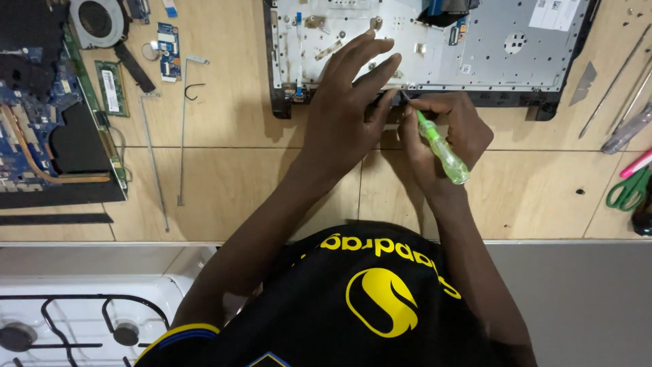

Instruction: Disassembling and reassembling a laptop, including removing the keyboard and disconnecting internal ribbon cables.

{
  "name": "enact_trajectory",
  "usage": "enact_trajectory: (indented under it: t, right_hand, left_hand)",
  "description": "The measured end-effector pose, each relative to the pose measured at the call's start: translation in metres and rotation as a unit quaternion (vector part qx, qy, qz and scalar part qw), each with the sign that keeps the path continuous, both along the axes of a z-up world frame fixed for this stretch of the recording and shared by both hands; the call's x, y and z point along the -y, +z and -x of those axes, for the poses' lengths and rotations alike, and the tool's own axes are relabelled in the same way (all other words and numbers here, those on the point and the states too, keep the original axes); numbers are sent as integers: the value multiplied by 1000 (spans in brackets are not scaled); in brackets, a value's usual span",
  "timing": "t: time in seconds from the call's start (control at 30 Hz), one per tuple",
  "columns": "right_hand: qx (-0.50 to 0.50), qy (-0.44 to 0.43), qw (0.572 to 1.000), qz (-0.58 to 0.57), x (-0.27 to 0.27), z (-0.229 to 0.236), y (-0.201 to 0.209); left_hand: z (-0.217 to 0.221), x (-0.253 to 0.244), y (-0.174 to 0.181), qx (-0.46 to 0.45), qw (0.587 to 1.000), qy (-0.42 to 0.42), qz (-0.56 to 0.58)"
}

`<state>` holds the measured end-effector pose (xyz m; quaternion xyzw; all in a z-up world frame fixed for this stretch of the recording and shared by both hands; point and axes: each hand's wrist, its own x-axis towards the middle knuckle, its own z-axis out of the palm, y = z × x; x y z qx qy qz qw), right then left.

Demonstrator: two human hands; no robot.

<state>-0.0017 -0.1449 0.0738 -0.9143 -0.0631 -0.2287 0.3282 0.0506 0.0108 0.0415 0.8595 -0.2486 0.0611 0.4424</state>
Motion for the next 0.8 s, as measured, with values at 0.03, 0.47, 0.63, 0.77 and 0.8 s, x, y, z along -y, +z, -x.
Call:
enact_trajectory:
  t: [0.03,0.47,0.63,0.77,0.8]
  right_hand:
    - [-3,-8,1000,18,1,-1,0]
    - [69,67,995,4,-12,1,3]
    - [86,49,995,-1,-13,5,-5]
    - [51,60,997,15,-5,12,-11]
    - [46,63,997,9,-4,12,-10]
  left_hand:
    - [0,1,-1,0,1000,3,2]
    - [-4,0,5,0,1000,-1,19]
    - [-5,1,3,4,1000,0,22]
    - [-3,0,-1,10,999,-7,45]
    - [-3,0,0,16,999,-6,51]
